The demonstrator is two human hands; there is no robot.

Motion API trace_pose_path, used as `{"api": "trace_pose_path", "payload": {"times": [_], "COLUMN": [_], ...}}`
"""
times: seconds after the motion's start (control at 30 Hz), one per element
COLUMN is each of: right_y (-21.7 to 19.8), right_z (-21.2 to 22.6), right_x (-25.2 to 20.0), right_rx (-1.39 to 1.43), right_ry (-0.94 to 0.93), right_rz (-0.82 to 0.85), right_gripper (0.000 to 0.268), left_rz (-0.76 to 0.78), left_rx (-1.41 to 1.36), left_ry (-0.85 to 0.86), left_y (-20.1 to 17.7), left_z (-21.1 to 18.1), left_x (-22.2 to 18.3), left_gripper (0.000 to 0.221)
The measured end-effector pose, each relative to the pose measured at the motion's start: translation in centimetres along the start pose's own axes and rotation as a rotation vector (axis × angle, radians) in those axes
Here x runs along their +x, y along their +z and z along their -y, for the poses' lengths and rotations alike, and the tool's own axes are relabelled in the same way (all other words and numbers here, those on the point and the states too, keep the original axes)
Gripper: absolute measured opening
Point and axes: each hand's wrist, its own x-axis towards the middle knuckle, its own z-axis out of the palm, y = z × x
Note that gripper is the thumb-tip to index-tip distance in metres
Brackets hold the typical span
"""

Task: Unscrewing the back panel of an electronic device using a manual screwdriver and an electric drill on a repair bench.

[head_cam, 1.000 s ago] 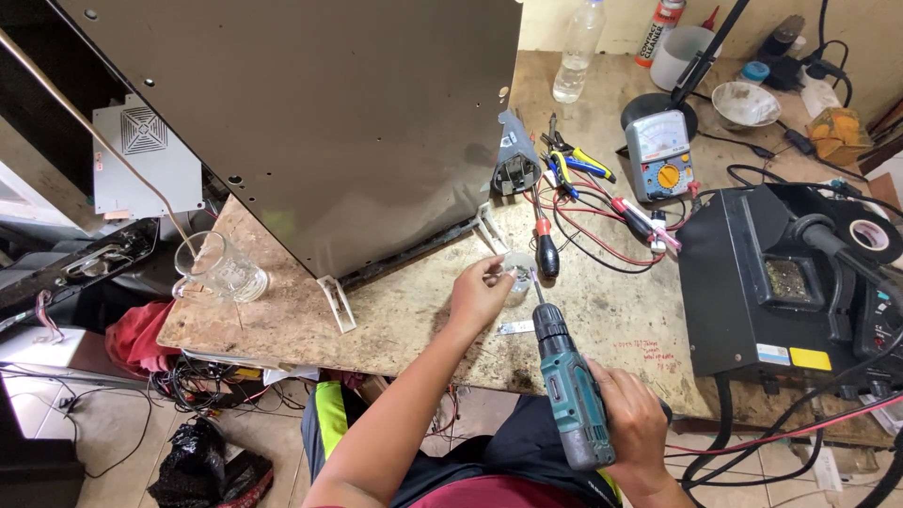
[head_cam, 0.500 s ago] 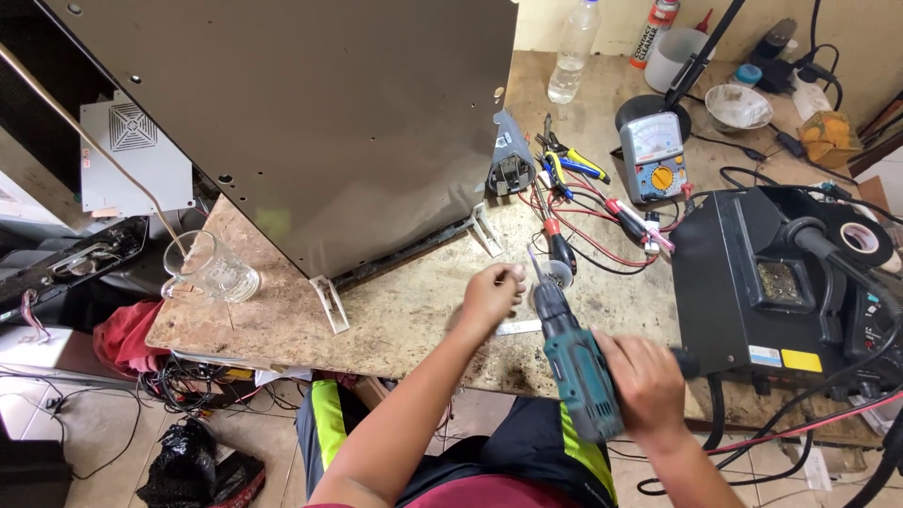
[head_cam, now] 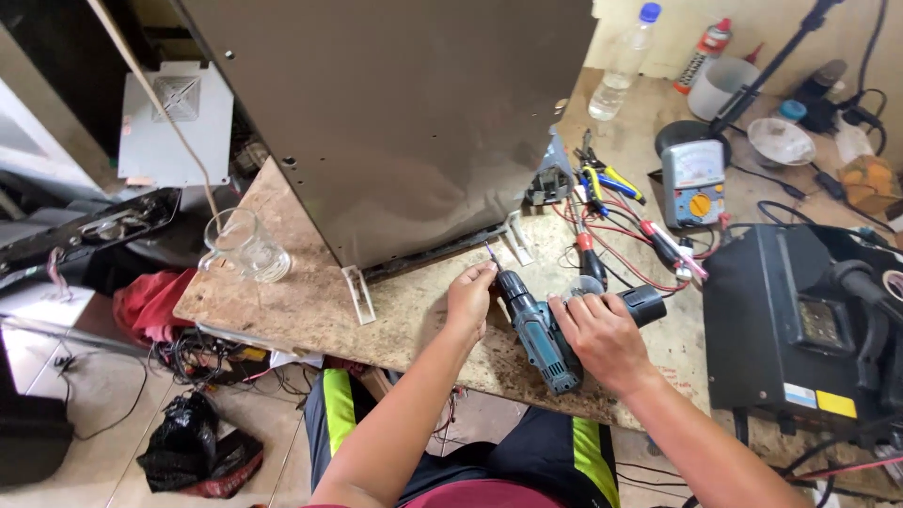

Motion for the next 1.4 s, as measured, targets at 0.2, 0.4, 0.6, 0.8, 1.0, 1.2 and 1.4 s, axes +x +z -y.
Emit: {"api": "trace_pose_path", "payload": {"times": [0.2,0.4,0.6,0.8,1.0,1.2,1.4], "right_y": [1.7,2.6,3.6,3.8,3.6,4.3,3.6], "right_z": [2.1,2.1,1.9,1.7,1.6,1.5,2.0], "right_x": [1.6,2.0,1.7,1.6,2.0,1.9,2.2], "right_rx": [0.018,-0.007,-0.019,-0.024,-0.034,-0.04,-0.067], "right_ry": [-0.013,0.011,0.021,0.01,0.016,0.019,0.043], "right_rz": [0.029,0.061,0.062,0.059,0.052,0.067,0.097], "right_gripper": [0.025,0.026,0.026,0.027,0.026,0.018,0.011], "left_rz": [-0.103,-0.096,-0.036,-0.026,-0.006,0.002,-0.02], "left_rx": [0.052,-0.022,-0.019,-0.078,-0.074,-0.095,-0.056], "left_ry": [0.029,0.007,-0.002,-0.038,-0.045,-0.091,-0.085], "left_y": [-0.2,0.3,0.2,-0.8,-1.2,-2.3,-1.7], "left_z": [-3.7,-4.8,-3.0,-1.4,-1.1,1.0,-0.8], "left_x": [-2.5,-2.2,0.4,2.7,3.2,5.7,3.3], "left_gripper": [0.035,0.038,0.035,0.037,0.037,0.04,0.039]}}
